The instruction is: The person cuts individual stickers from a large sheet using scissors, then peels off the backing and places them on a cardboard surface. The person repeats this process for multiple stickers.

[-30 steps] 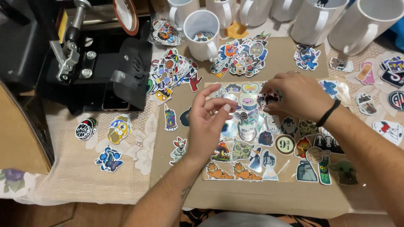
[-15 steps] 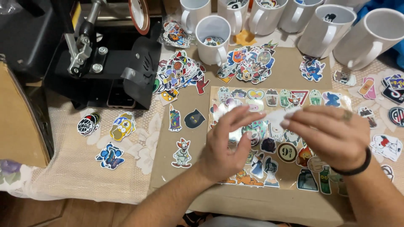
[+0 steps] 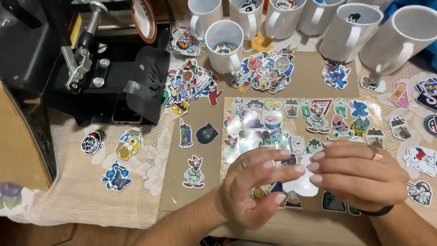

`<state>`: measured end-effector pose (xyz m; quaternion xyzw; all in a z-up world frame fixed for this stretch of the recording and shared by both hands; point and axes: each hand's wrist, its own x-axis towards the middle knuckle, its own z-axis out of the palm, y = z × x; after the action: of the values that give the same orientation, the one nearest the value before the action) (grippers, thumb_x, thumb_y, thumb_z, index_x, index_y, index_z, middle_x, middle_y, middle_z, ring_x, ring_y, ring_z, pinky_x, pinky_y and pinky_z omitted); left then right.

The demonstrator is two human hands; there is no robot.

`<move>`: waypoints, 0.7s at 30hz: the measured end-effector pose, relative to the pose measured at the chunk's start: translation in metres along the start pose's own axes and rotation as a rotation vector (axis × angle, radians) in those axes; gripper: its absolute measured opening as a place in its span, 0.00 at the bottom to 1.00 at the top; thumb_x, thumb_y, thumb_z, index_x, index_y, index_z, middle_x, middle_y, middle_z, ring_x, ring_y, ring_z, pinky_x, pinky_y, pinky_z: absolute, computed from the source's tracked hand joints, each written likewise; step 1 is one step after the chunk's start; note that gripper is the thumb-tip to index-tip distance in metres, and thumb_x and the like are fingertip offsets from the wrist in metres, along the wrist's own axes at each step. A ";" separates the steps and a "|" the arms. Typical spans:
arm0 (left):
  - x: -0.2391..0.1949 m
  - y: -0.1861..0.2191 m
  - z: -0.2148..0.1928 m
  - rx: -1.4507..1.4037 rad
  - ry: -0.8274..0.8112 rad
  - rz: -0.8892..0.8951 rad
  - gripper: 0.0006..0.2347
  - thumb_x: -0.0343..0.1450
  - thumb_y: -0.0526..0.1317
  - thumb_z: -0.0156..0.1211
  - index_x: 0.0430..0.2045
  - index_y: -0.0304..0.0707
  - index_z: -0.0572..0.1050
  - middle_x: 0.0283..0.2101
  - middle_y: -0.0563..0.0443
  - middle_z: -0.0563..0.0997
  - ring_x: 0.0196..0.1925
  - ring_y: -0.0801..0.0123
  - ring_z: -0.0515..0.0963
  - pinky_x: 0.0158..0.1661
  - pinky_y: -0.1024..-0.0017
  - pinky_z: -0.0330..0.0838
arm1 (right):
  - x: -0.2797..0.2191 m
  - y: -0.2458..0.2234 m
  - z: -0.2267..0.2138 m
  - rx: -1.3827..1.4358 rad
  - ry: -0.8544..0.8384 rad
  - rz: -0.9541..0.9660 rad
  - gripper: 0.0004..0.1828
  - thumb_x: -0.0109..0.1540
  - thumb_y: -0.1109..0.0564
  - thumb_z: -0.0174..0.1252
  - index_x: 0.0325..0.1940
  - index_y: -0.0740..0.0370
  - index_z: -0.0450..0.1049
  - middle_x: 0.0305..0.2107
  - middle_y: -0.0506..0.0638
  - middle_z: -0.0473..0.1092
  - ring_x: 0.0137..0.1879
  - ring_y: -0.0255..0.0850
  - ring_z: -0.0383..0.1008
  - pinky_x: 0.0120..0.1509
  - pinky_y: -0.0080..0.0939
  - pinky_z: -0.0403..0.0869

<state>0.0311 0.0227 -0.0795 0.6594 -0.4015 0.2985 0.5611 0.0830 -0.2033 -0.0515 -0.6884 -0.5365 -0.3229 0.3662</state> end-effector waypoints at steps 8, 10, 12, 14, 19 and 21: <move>-0.002 0.003 0.000 0.025 -0.035 0.014 0.21 0.80 0.35 0.47 0.67 0.41 0.48 0.55 0.46 0.80 0.61 0.50 0.79 0.64 0.55 0.75 | -0.005 -0.003 0.004 0.085 0.027 0.075 0.09 0.60 0.57 0.53 0.32 0.59 0.78 0.30 0.53 0.77 0.35 0.43 0.79 0.53 0.44 0.81; -0.003 0.002 0.000 0.041 -0.025 0.023 0.21 0.79 0.35 0.47 0.67 0.40 0.49 0.54 0.48 0.81 0.60 0.51 0.80 0.63 0.56 0.75 | -0.004 -0.004 0.004 0.087 0.021 0.094 0.08 0.60 0.57 0.53 0.32 0.59 0.78 0.30 0.53 0.77 0.36 0.43 0.79 0.53 0.44 0.81; -0.002 0.002 0.000 0.044 -0.027 0.032 0.21 0.79 0.33 0.47 0.66 0.40 0.50 0.53 0.47 0.81 0.59 0.51 0.80 0.62 0.55 0.76 | -0.006 -0.005 0.005 0.083 0.026 0.101 0.08 0.59 0.56 0.54 0.32 0.59 0.78 0.30 0.53 0.77 0.36 0.43 0.79 0.53 0.44 0.82; -0.003 0.000 0.001 0.049 -0.028 0.042 0.20 0.78 0.32 0.47 0.65 0.39 0.51 0.52 0.47 0.81 0.59 0.51 0.80 0.61 0.55 0.78 | -0.007 -0.007 0.006 0.079 0.031 0.107 0.07 0.59 0.56 0.55 0.32 0.59 0.77 0.30 0.53 0.77 0.36 0.43 0.79 0.53 0.44 0.82; -0.013 -0.008 0.005 0.065 -0.009 0.014 0.29 0.77 0.21 0.52 0.70 0.38 0.48 0.52 0.54 0.81 0.58 0.51 0.82 0.62 0.53 0.82 | -0.007 -0.008 0.010 0.014 0.030 0.066 0.08 0.61 0.57 0.53 0.34 0.59 0.77 0.30 0.51 0.75 0.36 0.42 0.76 0.52 0.43 0.82; -0.018 -0.009 0.006 0.035 -0.016 -0.020 0.31 0.78 0.22 0.54 0.72 0.40 0.45 0.53 0.54 0.81 0.60 0.47 0.83 0.63 0.53 0.80 | -0.007 -0.009 0.010 -0.013 0.017 0.053 0.08 0.61 0.56 0.53 0.35 0.60 0.77 0.31 0.51 0.75 0.36 0.42 0.76 0.52 0.44 0.82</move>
<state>0.0298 0.0207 -0.1005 0.6755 -0.3940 0.2947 0.5491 0.0734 -0.1968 -0.0616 -0.7020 -0.5126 -0.3226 0.3746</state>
